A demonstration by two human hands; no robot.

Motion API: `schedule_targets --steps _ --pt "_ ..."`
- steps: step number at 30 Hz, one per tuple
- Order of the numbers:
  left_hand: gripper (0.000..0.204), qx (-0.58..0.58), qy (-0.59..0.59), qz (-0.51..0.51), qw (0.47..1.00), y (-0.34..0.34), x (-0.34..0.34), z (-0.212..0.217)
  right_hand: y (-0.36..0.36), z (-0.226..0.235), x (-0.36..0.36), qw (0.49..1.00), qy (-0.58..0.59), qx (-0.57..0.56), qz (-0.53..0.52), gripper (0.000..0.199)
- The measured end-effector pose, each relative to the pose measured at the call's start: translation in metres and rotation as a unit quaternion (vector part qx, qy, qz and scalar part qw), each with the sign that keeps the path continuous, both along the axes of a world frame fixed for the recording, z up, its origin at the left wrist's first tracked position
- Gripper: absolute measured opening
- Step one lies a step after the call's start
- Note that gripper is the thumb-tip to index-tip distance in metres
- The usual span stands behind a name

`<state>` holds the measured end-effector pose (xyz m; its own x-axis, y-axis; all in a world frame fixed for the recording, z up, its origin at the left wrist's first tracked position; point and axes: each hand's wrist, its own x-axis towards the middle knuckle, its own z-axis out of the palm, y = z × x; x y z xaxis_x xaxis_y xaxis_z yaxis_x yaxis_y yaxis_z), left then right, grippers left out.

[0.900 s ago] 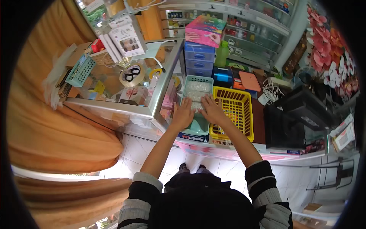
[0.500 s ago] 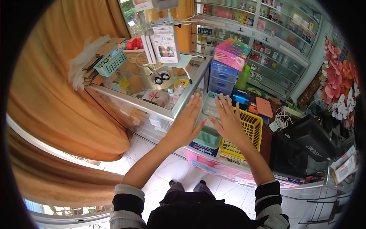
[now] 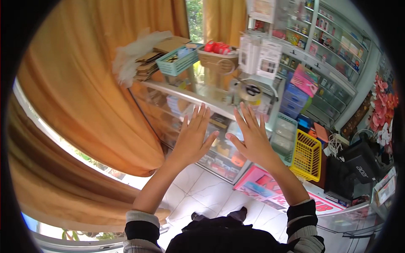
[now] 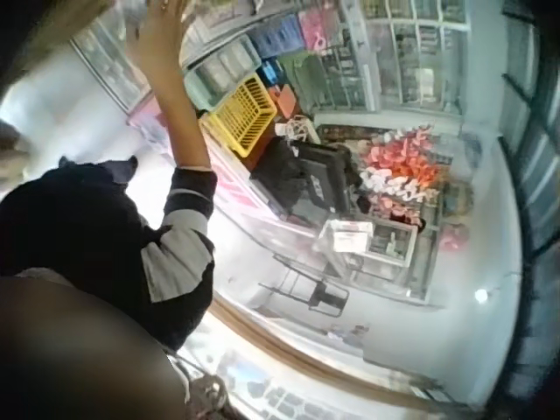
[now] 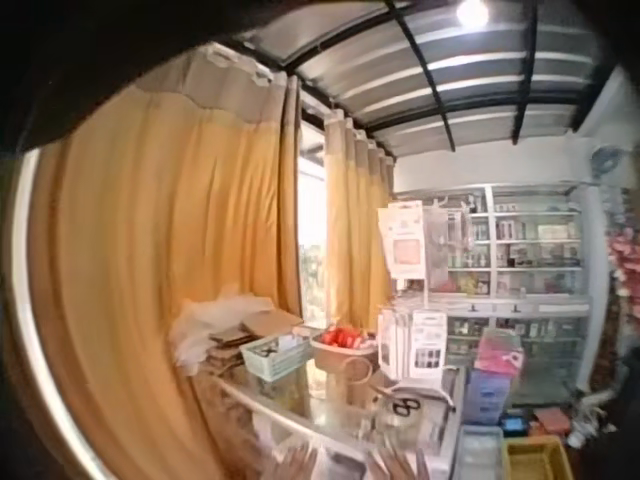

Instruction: Assembling a small cardboard box and sealing it with adhesive tape.

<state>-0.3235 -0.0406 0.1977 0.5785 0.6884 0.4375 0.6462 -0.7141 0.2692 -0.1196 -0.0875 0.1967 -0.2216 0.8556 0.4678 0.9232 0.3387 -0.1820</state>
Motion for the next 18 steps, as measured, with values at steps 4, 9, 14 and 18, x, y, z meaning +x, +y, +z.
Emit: schedule_targets --steps 4,9,14,18 --pt "0.064 0.015 0.020 0.036 0.999 0.009 -0.068 0.002 0.023 -0.002 -0.069 0.999 0.023 0.015 0.038 0.067" --pt "0.066 0.011 0.028 0.051 0.998 0.026 -0.125 0.006 0.049 0.002 -0.131 0.999 0.014 0.001 0.052 0.068" --pt "0.064 0.025 0.013 0.073 0.997 0.051 -0.164 0.003 0.079 0.004 -0.172 0.997 0.029 -0.003 0.075 0.067" --pt "0.065 0.033 0.017 0.080 0.996 0.076 -0.183 0.005 0.113 -0.002 -0.195 0.995 0.030 0.008 0.097 0.066"
